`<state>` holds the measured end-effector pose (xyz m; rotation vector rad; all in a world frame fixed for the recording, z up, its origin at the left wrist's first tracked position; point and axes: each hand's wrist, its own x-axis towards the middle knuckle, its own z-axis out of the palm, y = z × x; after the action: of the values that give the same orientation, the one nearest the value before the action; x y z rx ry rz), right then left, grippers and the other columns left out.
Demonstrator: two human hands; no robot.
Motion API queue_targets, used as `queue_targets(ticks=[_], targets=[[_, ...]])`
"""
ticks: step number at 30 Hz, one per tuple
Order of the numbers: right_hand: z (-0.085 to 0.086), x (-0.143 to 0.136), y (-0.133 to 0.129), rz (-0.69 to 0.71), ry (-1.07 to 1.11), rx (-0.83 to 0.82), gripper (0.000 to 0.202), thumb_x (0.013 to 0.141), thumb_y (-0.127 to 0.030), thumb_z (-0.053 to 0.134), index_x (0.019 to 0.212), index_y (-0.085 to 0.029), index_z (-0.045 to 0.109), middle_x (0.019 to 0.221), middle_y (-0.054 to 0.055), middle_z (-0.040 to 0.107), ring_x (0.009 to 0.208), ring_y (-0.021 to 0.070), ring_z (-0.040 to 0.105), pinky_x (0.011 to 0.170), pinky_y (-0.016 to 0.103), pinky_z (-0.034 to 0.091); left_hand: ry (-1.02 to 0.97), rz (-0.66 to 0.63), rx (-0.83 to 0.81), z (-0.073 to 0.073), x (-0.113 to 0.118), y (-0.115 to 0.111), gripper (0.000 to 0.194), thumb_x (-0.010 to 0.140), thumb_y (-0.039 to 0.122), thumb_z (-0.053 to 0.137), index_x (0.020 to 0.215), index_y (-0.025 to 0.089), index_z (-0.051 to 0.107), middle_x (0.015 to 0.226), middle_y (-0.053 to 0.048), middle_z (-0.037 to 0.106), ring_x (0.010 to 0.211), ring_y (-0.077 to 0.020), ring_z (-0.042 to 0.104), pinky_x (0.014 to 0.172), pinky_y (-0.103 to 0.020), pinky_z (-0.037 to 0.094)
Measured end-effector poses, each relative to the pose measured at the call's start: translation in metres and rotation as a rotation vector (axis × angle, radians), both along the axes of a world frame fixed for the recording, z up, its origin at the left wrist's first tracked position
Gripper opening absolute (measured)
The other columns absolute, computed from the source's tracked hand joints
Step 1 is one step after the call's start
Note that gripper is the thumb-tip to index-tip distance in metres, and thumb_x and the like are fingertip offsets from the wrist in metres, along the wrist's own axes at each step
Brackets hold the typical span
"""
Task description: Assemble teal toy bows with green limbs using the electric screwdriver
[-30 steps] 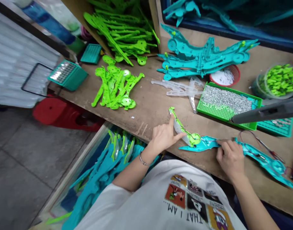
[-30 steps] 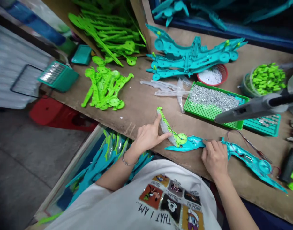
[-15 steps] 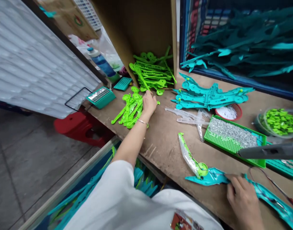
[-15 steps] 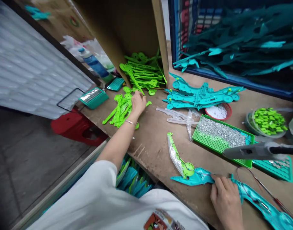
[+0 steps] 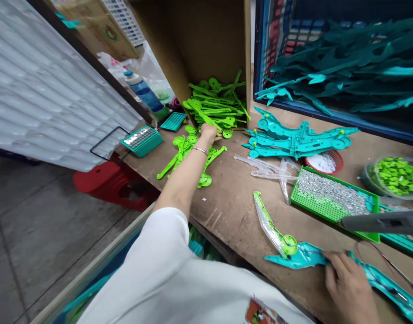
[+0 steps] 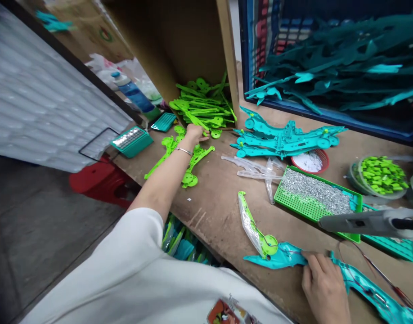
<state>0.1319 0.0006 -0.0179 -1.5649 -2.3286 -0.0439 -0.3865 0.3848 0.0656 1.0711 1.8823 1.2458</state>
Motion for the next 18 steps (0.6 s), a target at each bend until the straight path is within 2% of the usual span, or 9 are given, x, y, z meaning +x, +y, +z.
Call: queue_targets(ticks=[3, 6, 8, 9, 10, 12, 15, 17, 18], targets=[[-0.001, 0.002, 0.001, 0.002, -0.003, -0.035, 0.016, 0.095, -0.018, 0.053, 0.106, -0.021, 0.064, 0.094, 0.007, 0.071, 0.088, 0.0263, 0.068, 0.081, 0.041, 0.050, -0.165, 0.030, -0.080, 0.009, 0.003, -0.018, 0.032, 0.101, 0.035, 0.066, 0.124, 0.013, 0.063, 0.117, -0.010, 0.069, 0.099, -0.0198, 0.071, 0.085, -0.039, 0.063], [0.000, 0.003, 0.002, -0.006, 0.009, -0.053, 0.017, 0.095, -0.018, 0.054, 0.106, -0.021, 0.066, 0.096, 0.008, 0.071, 0.090, 0.0267, 0.068, 0.082, 0.042, 0.052, -0.267, -0.030, -0.057, 0.018, 0.009, -0.055, 0.019, 0.100, 0.022, 0.063, 0.116, 0.011, 0.062, 0.103, -0.010, 0.072, 0.085, -0.0155, 0.073, 0.081, -0.033, 0.063], [0.004, 0.001, 0.003, -0.022, 0.015, -0.054, 0.018, 0.095, -0.018, 0.055, 0.107, -0.020, 0.068, 0.095, 0.009, 0.069, 0.089, 0.0268, 0.067, 0.082, 0.042, 0.054, -0.335, -0.144, -0.040, 0.018, 0.016, -0.093, 0.021, 0.098, 0.021, 0.066, 0.117, 0.014, 0.063, 0.101, -0.009, 0.074, 0.083, -0.0155, 0.075, 0.083, -0.034, 0.064], [0.008, 0.000, 0.004, -0.028, 0.014, -0.049, 0.018, 0.095, -0.018, 0.056, 0.107, -0.020, 0.069, 0.094, 0.009, 0.068, 0.088, 0.0268, 0.067, 0.081, 0.042, 0.054, -0.364, -0.228, -0.034, 0.015, 0.022, -0.114, 0.025, 0.096, 0.024, 0.069, 0.119, 0.016, 0.064, 0.102, -0.009, 0.076, 0.084, -0.0174, 0.076, 0.083, -0.037, 0.065], [0.014, -0.002, 0.005, -0.034, 0.014, -0.037, 0.019, 0.095, -0.018, 0.057, 0.108, -0.020, 0.070, 0.093, 0.009, 0.067, 0.087, 0.0268, 0.066, 0.081, 0.043, 0.054, -0.366, -0.365, -0.002, 0.010, 0.028, -0.136, 0.030, 0.095, 0.027, 0.070, 0.123, 0.017, 0.065, 0.105, -0.009, 0.076, 0.088, -0.0202, 0.077, 0.085, -0.040, 0.065], [0.032, -0.007, 0.009, -0.044, 0.050, 0.001, 0.022, 0.095, -0.018, 0.058, 0.112, -0.019, 0.071, 0.094, 0.009, 0.067, 0.088, 0.0271, 0.066, 0.083, 0.044, 0.055, -0.196, -0.553, 0.120, -0.001, 0.045, -0.180, 0.028, 0.094, 0.030, 0.069, 0.120, 0.018, 0.070, 0.108, -0.010, 0.078, 0.097, -0.0241, 0.078, 0.091, -0.044, 0.065], [0.074, -0.025, 0.019, -0.078, 0.266, 0.047, 0.027, 0.096, -0.020, 0.061, 0.122, -0.021, 0.068, 0.105, 0.009, 0.072, 0.098, 0.0267, 0.069, 0.094, 0.045, 0.055, 0.254, -0.840, 0.388, -0.018, 0.076, -0.237, 0.024, 0.099, 0.021, 0.058, 0.115, 0.020, 0.076, 0.123, -0.010, 0.077, 0.127, -0.0272, 0.069, 0.113, -0.048, 0.055], [0.105, -0.045, 0.025, -0.041, 0.411, -0.034, 0.035, 0.099, -0.023, 0.060, 0.133, -0.024, 0.064, 0.119, 0.010, 0.073, 0.109, 0.0263, 0.070, 0.100, 0.044, 0.054, 0.431, -1.044, 0.522, -0.026, 0.098, -0.264, 0.033, 0.103, 0.015, 0.049, 0.123, 0.023, 0.074, 0.132, -0.009, 0.074, 0.142, -0.0259, 0.059, 0.120, -0.047, 0.050], [0.117, -0.058, 0.027, 0.027, 0.424, -0.120, 0.039, 0.101, -0.025, 0.059, 0.140, -0.025, 0.061, 0.129, 0.011, 0.071, 0.118, 0.0268, 0.068, 0.104, 0.044, 0.053, 0.481, -1.109, 0.565, -0.029, 0.108, -0.274, 0.036, 0.104, 0.014, 0.046, 0.128, 0.023, 0.072, 0.135, -0.009, 0.073, 0.145, -0.0251, 0.056, 0.121, -0.046, 0.050]])
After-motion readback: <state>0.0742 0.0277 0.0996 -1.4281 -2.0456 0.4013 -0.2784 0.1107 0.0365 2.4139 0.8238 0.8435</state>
